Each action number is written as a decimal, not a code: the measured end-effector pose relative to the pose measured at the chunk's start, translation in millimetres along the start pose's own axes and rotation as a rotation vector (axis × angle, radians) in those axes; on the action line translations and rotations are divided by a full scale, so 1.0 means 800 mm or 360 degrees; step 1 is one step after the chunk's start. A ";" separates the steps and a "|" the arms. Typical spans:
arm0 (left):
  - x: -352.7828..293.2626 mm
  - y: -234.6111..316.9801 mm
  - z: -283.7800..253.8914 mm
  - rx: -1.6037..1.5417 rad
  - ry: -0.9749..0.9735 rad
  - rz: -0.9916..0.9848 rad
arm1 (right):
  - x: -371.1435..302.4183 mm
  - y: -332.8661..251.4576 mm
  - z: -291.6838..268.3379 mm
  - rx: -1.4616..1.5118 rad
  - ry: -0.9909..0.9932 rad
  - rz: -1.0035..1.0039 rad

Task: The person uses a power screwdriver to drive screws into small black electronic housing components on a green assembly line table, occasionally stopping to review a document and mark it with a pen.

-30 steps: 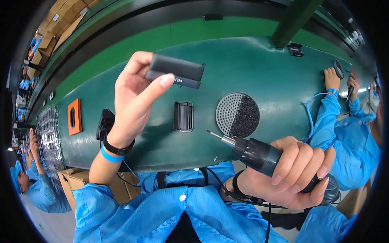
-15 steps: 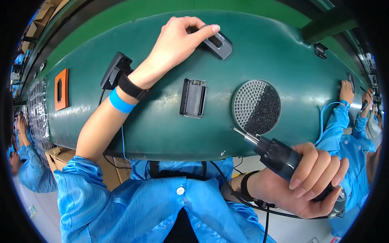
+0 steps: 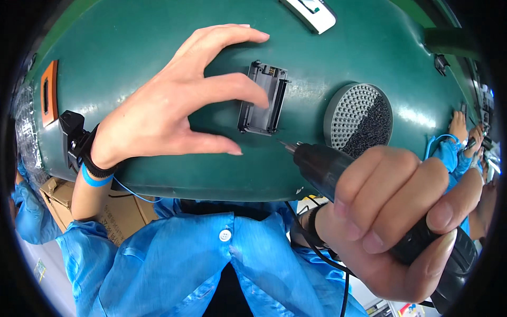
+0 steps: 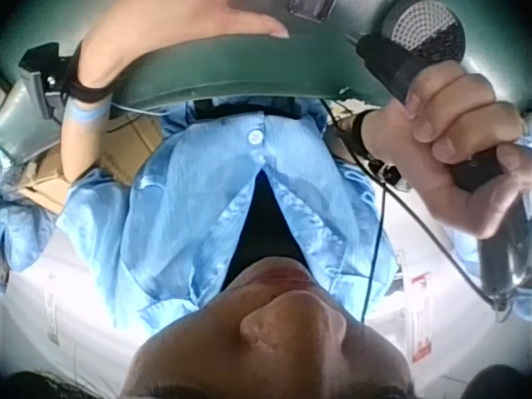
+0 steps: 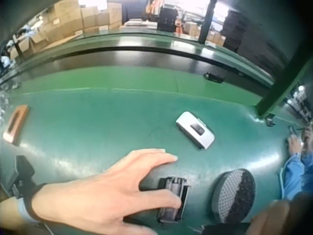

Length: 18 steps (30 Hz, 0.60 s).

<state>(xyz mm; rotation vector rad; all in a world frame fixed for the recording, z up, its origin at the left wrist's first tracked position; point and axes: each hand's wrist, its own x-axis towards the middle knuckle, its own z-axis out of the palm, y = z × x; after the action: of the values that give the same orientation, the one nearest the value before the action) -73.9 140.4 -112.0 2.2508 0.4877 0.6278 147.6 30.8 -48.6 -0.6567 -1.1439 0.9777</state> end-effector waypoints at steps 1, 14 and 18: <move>-0.002 -0.002 0.006 0.0034 -0.0013 -0.0002 | 0.001 0.004 0.001 0.0003 -0.0047 0.0029; -0.006 0.000 0.039 0.0175 0.0151 -0.0019 | -0.009 0.048 0.001 0.0468 -0.0125 -0.0379; -0.015 -0.001 0.041 0.0104 0.0387 0.0126 | 0.015 0.017 -0.004 0.0028 -0.0324 0.0128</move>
<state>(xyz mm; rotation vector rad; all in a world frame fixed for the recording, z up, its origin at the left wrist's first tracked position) -64.9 116.5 -135.6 2.2752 0.5465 0.9458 147.9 47.8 -56.2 -0.6029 -1.2938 1.1420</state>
